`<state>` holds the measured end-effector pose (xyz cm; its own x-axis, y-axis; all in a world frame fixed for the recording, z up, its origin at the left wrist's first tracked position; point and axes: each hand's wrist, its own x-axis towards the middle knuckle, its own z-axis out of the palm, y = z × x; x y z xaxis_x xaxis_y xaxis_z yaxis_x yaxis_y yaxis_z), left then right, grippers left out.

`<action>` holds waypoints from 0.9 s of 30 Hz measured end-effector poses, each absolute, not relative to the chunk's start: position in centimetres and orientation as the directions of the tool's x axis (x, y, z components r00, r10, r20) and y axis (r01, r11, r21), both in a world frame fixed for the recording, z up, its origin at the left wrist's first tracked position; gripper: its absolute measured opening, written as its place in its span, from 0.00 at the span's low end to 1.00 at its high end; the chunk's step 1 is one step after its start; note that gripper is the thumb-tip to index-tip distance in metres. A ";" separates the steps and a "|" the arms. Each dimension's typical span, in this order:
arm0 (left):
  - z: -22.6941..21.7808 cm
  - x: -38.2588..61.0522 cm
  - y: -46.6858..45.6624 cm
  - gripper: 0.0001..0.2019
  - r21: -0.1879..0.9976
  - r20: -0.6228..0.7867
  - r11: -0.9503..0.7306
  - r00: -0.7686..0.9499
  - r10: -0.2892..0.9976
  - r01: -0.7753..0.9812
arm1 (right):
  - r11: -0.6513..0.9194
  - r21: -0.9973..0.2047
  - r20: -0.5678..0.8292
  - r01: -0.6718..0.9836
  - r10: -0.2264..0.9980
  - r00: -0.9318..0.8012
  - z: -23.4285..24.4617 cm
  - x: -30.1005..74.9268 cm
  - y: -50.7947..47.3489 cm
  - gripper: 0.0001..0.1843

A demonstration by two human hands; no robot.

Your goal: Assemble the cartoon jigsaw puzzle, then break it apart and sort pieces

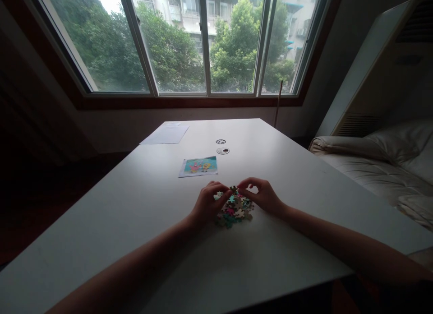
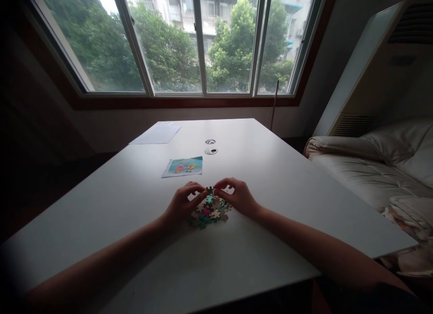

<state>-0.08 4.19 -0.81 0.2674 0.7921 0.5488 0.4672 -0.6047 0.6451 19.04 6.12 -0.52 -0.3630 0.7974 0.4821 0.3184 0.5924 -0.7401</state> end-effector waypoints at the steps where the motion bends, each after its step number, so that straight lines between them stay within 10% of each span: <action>1: -0.8 -0.1 4.2 0.08 0.654 0.543 -0.594 0.257 0.800 0.468 | 0.624 -0.704 0.516 0.339 0.777 -0.359 -0.4 19.1 6.1 0.09; 10: -0.8 -0.2 4.3 0.08 0.672 0.514 -0.584 0.281 0.810 0.454 | 0.784 -0.429 0.667 0.448 0.610 -0.429 -1.0 19.5 6.6 0.06; 27: -0.8 -0.2 4.2 0.08 0.676 0.512 -0.588 0.291 0.808 0.444 | 0.819 -0.315 0.684 0.480 0.546 -0.483 -1.3 19.5 6.7 0.06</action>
<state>-0.20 4.18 -0.83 0.2913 0.8083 0.5117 0.4445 -0.5880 0.6758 19.53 6.68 -1.34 -0.4833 0.5462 0.6842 0.4797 0.8190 -0.3150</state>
